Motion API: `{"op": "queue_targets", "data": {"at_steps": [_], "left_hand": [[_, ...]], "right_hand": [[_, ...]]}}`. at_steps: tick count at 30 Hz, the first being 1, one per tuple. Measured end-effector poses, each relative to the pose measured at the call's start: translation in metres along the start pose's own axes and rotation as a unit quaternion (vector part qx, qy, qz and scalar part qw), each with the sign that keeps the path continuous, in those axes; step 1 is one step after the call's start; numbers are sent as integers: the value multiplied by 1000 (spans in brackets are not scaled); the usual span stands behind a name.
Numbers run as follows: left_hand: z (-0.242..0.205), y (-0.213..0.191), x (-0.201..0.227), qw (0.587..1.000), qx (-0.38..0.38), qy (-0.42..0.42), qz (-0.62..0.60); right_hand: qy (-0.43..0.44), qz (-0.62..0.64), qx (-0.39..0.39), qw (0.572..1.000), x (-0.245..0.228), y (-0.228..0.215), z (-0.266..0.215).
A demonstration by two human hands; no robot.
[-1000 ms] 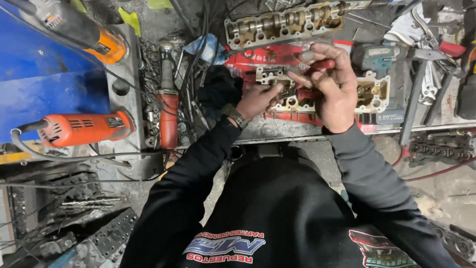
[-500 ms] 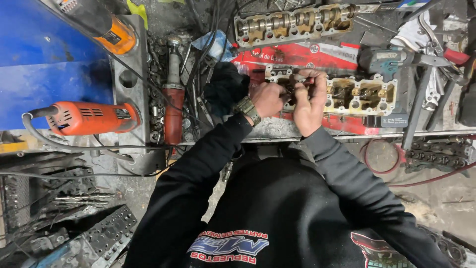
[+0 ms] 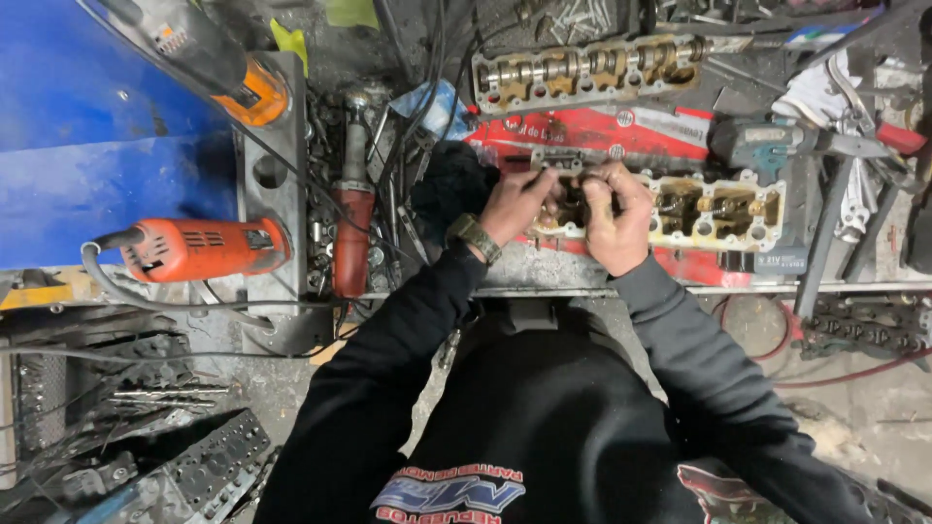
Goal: The person uses a power impact wrench to remove bolts from a cylinder head on a workbench. They then lift the head cover to reveal the camshaft and proceed to remove the camshaft and other internal components by hand, placing them on the bench.
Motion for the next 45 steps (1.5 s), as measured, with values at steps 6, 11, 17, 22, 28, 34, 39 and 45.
{"op": "queue_targets", "data": {"at_steps": [6,11,17,22,28,34,39,45], "left_hand": [[16,7,-33,997,24,-15,-70],[9,6,-19,994,38,-22,-104],[-16,20,33,959,-90,-38,-267],[-29,35,49,873,-220,-34,-435],[-41,-10,21,970,-44,-63,-231],[-32,-28,22,991,26,119,51],[-20,-5,9,972,-38,114,200],[-27,-10,25,972,-46,99,206]], "right_hand": [[5,20,41,999,16,5,-7],[-16,39,87,995,-4,-19,5],[15,95,14,995,-148,-66,45],[211,332,-97,914,-92,-43,46],[179,341,-114,916,-47,-30,27],[115,267,-107,951,6,12,11],[120,201,-105,966,37,13,7],[61,127,-119,983,-4,22,3]]}}
Point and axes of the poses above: each hand's wrist, its own z-axis towards the middle knuckle, its own y-axis out of the palm, x = y × z, the point moved 8 cm from there along z, towards the middle knuckle, and after that the axes turned 10 degrees about y, right-handed, at the moved point
